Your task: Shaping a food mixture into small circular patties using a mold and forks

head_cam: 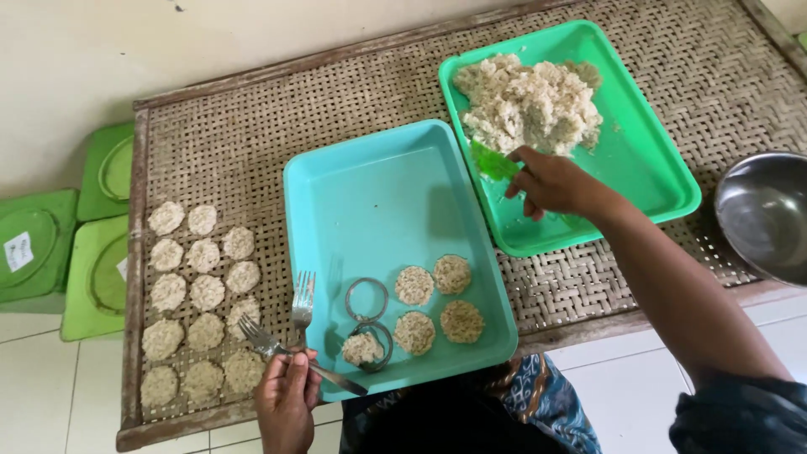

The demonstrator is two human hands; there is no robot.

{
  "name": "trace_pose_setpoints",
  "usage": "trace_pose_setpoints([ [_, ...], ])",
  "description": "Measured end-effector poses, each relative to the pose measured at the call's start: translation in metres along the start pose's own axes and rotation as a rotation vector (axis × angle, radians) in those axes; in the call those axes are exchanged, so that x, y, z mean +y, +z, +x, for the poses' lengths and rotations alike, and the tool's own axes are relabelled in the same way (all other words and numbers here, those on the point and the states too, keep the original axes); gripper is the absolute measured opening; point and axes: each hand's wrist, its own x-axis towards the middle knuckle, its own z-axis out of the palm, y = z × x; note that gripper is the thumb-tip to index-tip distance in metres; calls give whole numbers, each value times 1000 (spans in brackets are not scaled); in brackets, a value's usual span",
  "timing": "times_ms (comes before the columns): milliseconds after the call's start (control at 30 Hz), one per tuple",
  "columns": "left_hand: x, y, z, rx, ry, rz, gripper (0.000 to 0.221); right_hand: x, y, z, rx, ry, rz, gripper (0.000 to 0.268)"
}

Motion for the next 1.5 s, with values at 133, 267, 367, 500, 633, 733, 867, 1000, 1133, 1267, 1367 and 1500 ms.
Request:
trace_pose_setpoints([
  [133,-3,-2,-1,0,-13,-15,19,13,-19,9,120,11,47,38],
  [267,12,8,-4,-10,-10,17,20,26,-40,-30,89,18,-135,35],
  [367,22,15,-9,-20,7,44,22,35,-40,-49,88,73,-431,36],
  [500,35,23,-14,-3,7,143,20,49,-28,-48,208,85,-702,42],
  [633,32,22,-13,-8,-1,128,20,53,-31,-28,528,-56,-853,40],
  [733,29,21,-13,-10,-12,70,18,61,-32,-13,678,-213,-932,26],
  [867,31,23,-14,-10,-24,69,21,57,-35,11,680,-130,-1139,41],
  [1000,24,19,-11,-27,-15,10,19,43,-36,19,730,-170,-1171,39],
  [1133,29,21,-13,-21,-6,59,19,39,-29,32,500,-24,-1121,32],
  [1267,26,20,-12,-26,-22,29,19,50,-25,33,437,-38,-1081,27],
  [1367,29,21,-12,-25,-32,57,21,43,-32,27,421,-75,-1222,36],
  [1500,33,24,-14,-10,-26,92,21,28,-34,33,551,-144,-1268,33],
])
